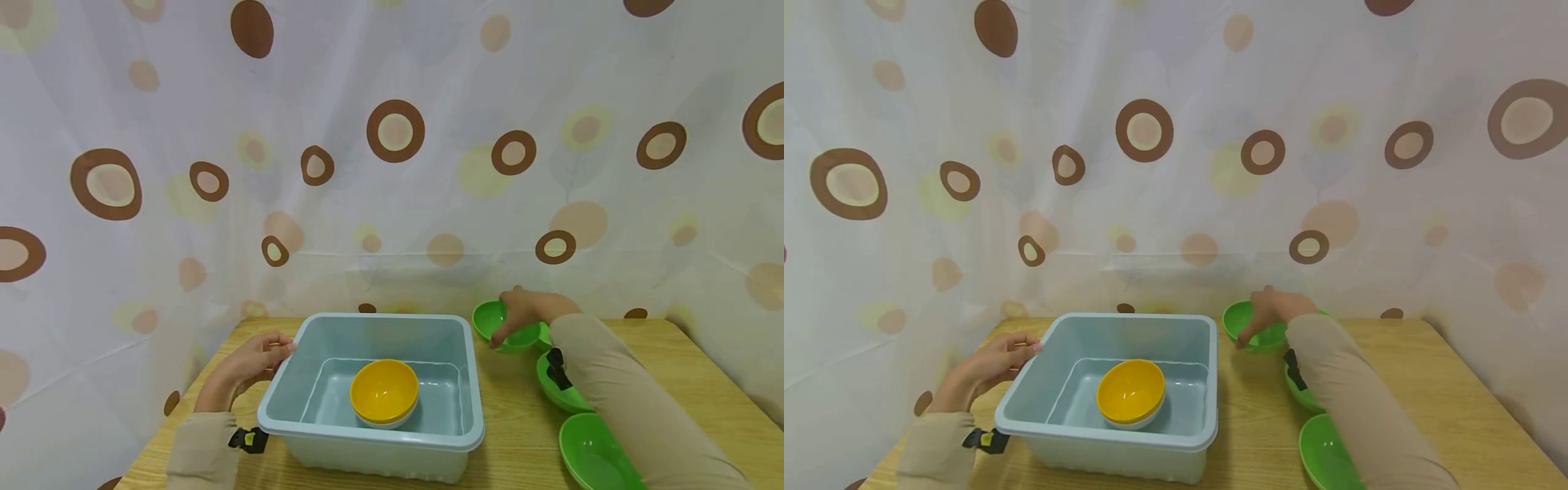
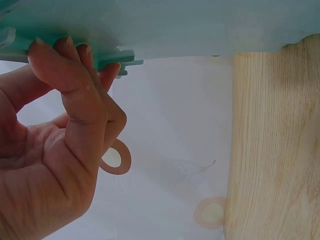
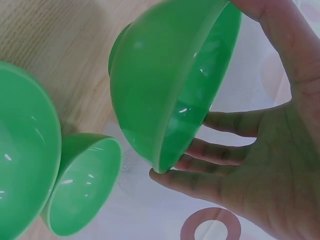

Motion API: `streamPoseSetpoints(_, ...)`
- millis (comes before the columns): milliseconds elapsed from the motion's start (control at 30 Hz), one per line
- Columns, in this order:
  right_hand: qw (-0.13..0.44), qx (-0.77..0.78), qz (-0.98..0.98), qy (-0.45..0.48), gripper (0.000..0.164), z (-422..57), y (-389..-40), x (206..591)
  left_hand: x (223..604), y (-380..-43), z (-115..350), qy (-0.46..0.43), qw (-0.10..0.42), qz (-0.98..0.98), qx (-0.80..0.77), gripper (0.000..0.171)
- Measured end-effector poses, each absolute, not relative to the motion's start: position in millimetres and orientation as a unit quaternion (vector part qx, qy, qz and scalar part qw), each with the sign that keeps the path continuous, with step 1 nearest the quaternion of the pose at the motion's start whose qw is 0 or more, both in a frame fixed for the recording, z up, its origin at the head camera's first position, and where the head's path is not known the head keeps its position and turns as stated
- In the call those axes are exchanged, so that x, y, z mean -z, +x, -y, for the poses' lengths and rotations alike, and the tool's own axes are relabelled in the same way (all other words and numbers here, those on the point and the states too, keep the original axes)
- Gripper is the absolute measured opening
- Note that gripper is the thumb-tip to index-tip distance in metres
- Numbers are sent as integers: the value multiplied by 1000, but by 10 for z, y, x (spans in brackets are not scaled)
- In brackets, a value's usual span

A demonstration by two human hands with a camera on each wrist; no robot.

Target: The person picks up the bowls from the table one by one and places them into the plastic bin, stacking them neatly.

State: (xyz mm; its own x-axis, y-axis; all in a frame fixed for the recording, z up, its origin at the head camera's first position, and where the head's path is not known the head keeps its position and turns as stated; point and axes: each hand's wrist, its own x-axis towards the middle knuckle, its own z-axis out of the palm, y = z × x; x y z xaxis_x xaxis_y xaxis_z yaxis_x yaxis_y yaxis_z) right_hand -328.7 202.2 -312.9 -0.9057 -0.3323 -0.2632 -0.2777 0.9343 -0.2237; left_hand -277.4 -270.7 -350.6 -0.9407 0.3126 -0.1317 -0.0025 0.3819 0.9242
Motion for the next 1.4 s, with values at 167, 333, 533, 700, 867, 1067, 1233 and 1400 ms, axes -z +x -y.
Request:
streamPoseSetpoints(167,154,88,-972,-157,108,-2034,-3262,3072,3504,-2783,2707,94,144,-819,-547,33)
streamPoseSetpoints(333,152,85,-972,-158,109,-2043,-3260,3022,3508,-2786,2708,92,145,-818,-548,32)
streamPoseSetpoints(533,150,81,-972,-162,109,-2052,-3255,2960,3508,-2786,2709,100,147,-814,-553,32)
streamPoseSetpoints(700,147,77,-972,-166,109,-2056,-3240,2888,3504,-2789,2707,97,147,-814,-553,32)
streamPoseSetpoints(867,145,73,-972,-170,109,-2061,-3218,2809,3495,-2788,2703,91,146,-816,-552,31)
streamPoseSetpoints(1067,140,77,-971,-178,109,-2044,-3183,2726,3501,-2793,2713,92,145,-816,-551,31)
streamPoseSetpoints(1233,133,78,-970,-189,109,-2021,-3147,2634,3501,-2793,2710,94,146,-817,-550,33)
streamPoseSetpoints(1400,125,86,-968,-202,109,-1963,-3089,2518,3502,-2787,2695,87,143,-817,-551,31)
